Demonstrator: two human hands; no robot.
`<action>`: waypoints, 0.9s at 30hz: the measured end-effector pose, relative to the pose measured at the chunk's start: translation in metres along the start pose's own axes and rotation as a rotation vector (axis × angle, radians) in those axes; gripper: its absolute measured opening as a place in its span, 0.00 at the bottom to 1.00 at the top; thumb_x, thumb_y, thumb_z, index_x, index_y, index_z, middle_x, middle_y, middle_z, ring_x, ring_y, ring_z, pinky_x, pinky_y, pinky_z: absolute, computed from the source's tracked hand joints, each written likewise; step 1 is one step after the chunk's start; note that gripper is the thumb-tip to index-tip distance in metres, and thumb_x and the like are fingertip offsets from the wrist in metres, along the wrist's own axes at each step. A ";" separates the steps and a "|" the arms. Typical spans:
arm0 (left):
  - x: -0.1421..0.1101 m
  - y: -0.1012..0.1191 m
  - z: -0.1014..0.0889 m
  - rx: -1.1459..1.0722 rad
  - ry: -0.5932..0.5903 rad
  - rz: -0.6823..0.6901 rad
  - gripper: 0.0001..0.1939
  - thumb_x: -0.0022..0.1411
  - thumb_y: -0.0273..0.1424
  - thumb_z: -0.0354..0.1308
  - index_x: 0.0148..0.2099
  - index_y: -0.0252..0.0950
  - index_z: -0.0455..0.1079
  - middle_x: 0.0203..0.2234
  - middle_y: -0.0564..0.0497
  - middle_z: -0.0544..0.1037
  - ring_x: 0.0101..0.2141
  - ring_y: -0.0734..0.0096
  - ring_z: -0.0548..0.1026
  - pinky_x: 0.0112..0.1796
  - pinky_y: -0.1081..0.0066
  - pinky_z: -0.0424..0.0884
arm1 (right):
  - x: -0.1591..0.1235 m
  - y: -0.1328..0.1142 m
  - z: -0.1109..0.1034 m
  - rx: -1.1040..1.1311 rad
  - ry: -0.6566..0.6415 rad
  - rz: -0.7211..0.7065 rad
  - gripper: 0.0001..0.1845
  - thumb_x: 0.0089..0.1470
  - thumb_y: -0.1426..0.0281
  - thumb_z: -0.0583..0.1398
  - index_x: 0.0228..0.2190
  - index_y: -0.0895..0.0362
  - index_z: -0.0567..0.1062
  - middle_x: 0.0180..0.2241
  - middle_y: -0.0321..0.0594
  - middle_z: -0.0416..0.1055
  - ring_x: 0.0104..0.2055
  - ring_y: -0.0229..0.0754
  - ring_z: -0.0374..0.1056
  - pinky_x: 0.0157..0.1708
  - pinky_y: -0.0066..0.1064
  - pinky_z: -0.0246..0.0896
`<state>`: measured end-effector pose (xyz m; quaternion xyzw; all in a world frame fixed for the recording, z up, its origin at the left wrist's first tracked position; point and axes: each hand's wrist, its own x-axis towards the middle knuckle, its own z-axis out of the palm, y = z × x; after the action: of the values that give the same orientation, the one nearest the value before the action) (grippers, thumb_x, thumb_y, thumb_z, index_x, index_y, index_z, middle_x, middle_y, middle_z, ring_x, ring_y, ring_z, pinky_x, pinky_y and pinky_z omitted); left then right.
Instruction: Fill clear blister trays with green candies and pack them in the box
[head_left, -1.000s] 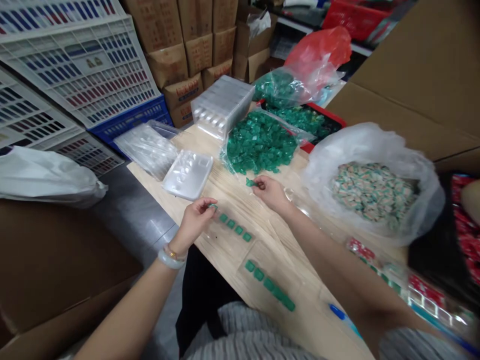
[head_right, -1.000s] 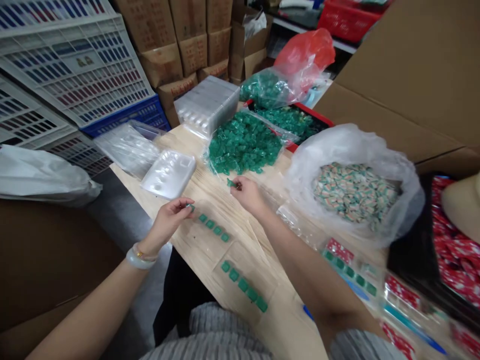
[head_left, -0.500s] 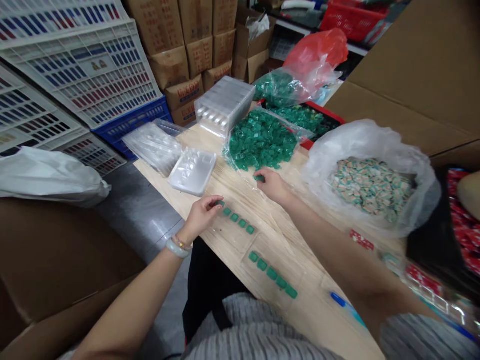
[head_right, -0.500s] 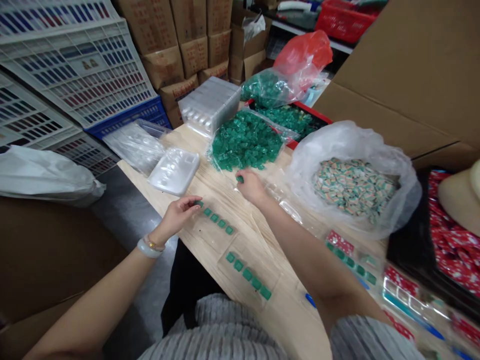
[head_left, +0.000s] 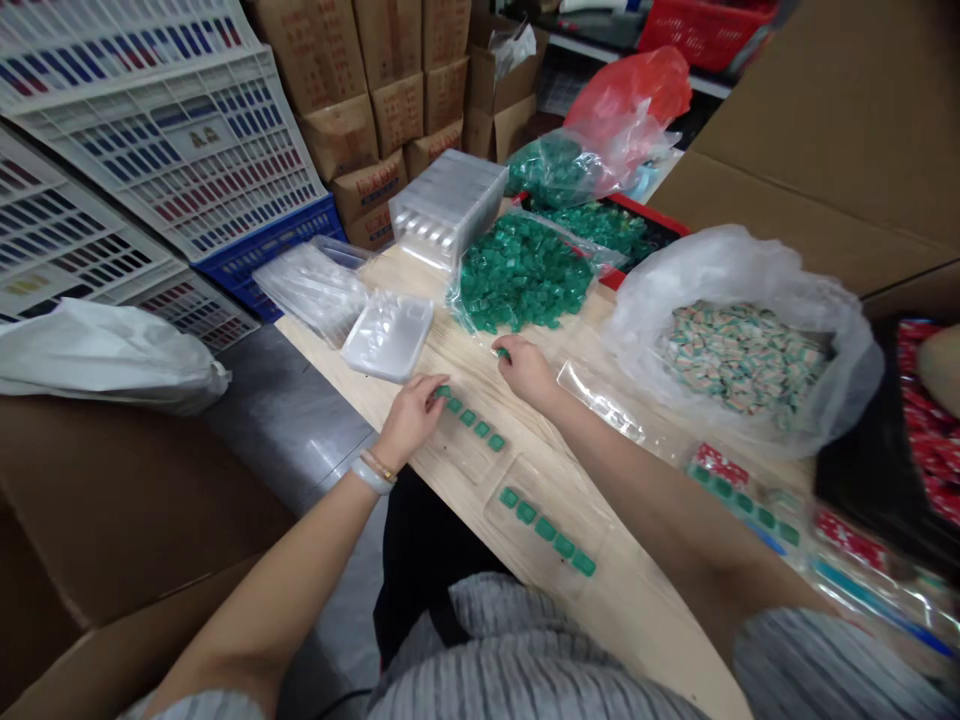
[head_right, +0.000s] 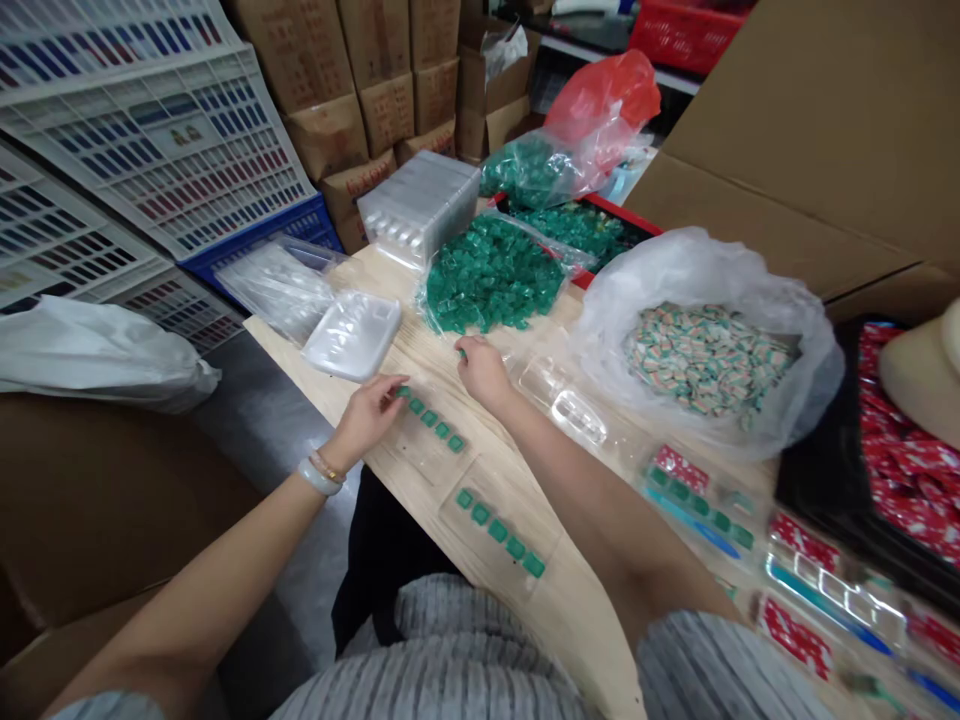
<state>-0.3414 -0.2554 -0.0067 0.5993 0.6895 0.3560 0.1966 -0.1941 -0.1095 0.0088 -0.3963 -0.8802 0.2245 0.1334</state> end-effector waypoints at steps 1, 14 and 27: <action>-0.001 0.000 0.001 0.031 0.008 0.024 0.16 0.55 0.25 0.49 0.47 0.35 0.66 0.34 0.48 0.69 0.34 0.70 0.68 0.39 0.68 0.66 | 0.001 0.001 0.000 0.012 0.022 -0.006 0.18 0.44 0.82 0.49 0.37 0.62 0.71 0.38 0.45 0.69 0.41 0.40 0.64 0.44 0.29 0.56; -0.006 -0.010 0.005 0.260 0.037 0.075 0.16 0.59 0.31 0.47 0.49 0.36 0.65 0.37 0.45 0.69 0.39 0.66 0.68 0.42 0.66 0.66 | -0.004 0.006 -0.005 0.152 0.125 0.016 0.15 0.44 0.77 0.50 0.35 0.59 0.71 0.35 0.42 0.69 0.35 0.39 0.64 0.37 0.29 0.58; -0.001 0.000 -0.005 0.387 -0.231 0.153 0.16 0.61 0.29 0.42 0.46 0.35 0.66 0.37 0.45 0.68 0.39 0.67 0.67 0.40 0.68 0.66 | -0.014 0.005 -0.006 0.298 0.143 0.043 0.14 0.43 0.77 0.51 0.33 0.59 0.71 0.35 0.41 0.68 0.34 0.38 0.64 0.36 0.31 0.59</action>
<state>-0.3446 -0.2579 -0.0036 0.7133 0.6702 0.1601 0.1281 -0.1796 -0.1151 0.0110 -0.4059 -0.8167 0.3265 0.2481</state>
